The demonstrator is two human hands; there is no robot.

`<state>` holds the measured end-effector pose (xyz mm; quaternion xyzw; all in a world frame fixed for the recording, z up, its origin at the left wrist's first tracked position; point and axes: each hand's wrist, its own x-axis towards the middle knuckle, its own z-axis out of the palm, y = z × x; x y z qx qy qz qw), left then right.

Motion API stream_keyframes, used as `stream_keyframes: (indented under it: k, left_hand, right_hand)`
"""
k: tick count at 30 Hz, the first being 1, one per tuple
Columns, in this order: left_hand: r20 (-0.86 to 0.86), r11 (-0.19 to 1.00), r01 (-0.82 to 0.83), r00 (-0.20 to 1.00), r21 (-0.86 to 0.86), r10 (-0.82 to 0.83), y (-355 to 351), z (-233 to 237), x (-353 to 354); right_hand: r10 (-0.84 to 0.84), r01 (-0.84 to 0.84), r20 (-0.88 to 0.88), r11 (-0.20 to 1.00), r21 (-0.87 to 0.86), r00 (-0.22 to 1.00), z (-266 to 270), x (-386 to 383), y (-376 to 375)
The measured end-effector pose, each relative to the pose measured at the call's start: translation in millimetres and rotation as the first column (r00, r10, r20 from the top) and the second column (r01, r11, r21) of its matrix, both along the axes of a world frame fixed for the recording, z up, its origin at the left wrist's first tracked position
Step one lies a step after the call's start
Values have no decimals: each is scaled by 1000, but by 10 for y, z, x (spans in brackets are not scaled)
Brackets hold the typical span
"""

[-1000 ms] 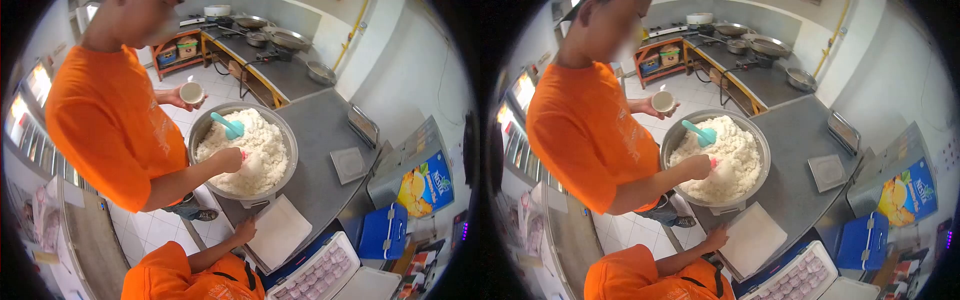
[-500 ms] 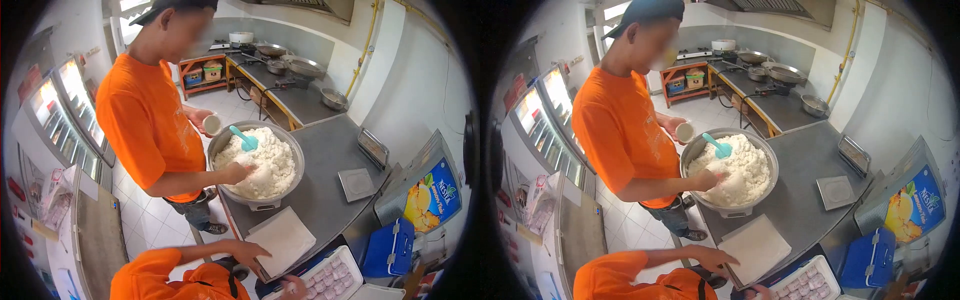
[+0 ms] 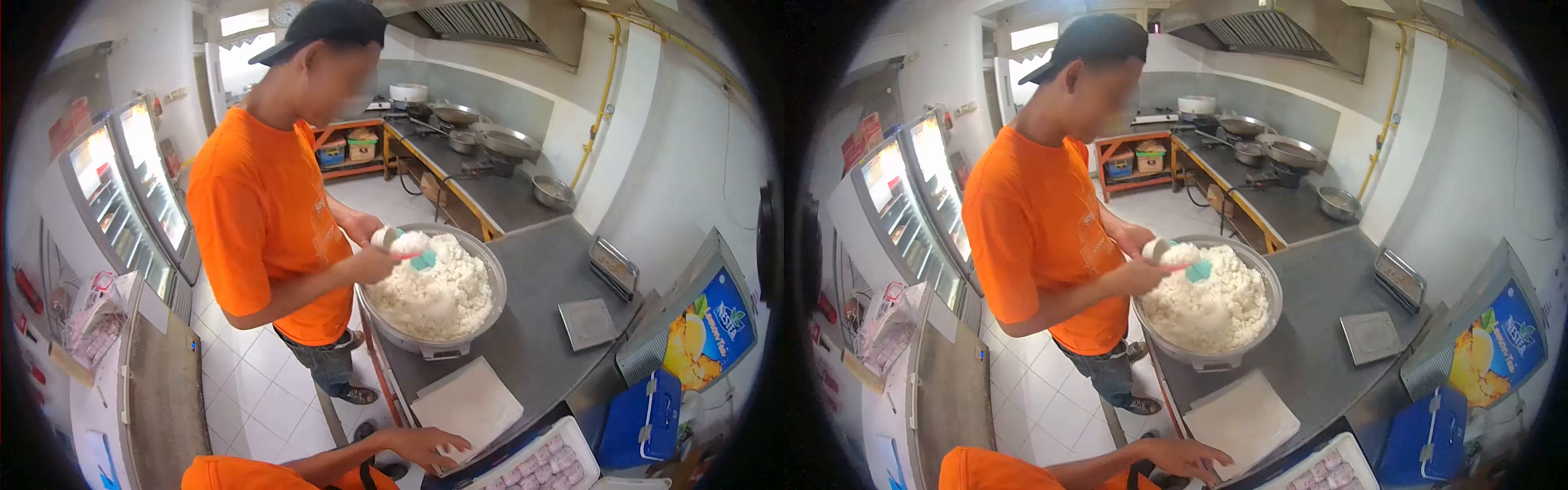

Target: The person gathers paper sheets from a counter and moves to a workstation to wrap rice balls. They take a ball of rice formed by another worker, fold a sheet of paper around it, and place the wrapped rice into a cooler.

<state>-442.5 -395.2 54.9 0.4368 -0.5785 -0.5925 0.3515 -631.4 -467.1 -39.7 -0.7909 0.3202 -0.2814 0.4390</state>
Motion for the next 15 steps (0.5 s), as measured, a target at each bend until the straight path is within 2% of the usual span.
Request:
stream_keyframes:
  k: [2,3,4,5,6,7,8,9,11,12,13,15]
  left_hand:
    - [237,997,42,970,71,-58,131,-728,56]
    - [390,967,210,886,142,-250,169,-571,126]
    - [525,908,347,740,235,-419,188,-409,228]
    - [531,910,355,739,216,-414,183,-474,275]
    - [519,939,289,782,188,-345,178,-645,305]
    - [499,960,224,820,168,-279,182,-886,313]
    - [453,989,140,880,36,-142,153,-1350,292]
    - [447,988,153,882,32,-151,113,-1416,312]
    - [407,1000,17,913,24,-25,118,-1539,307]
    - [446,988,143,882,54,-152,113,-1607,403]
    - [441,983,169,878,76,-185,96,-1575,536]
    - [571,945,287,754,156,-324,153,-1475,700]
  right_hand:
    - [17,-17,-25,1000,-4,1000,142,-43,-8]
    - [31,-31,-39,999,-12,999,228,-57,-44]
    - [47,-48,-47,999,-22,998,309,-29,-90]
    - [63,-65,-49,997,-34,997,390,28,-153]
    - [76,-78,-51,996,-37,996,454,81,-181]
    - [85,-87,-54,996,-34,995,506,126,-176]
    - [94,-96,-56,995,-30,994,554,182,-173]
    - [105,-107,-62,994,-25,993,600,233,-161]
    - [133,-133,-77,991,5,988,671,319,-65]
    - [139,-137,-75,990,32,987,677,388,46]
    - [138,-134,-69,989,63,988,668,473,165]
    - [131,-117,-83,981,155,988,617,507,499]
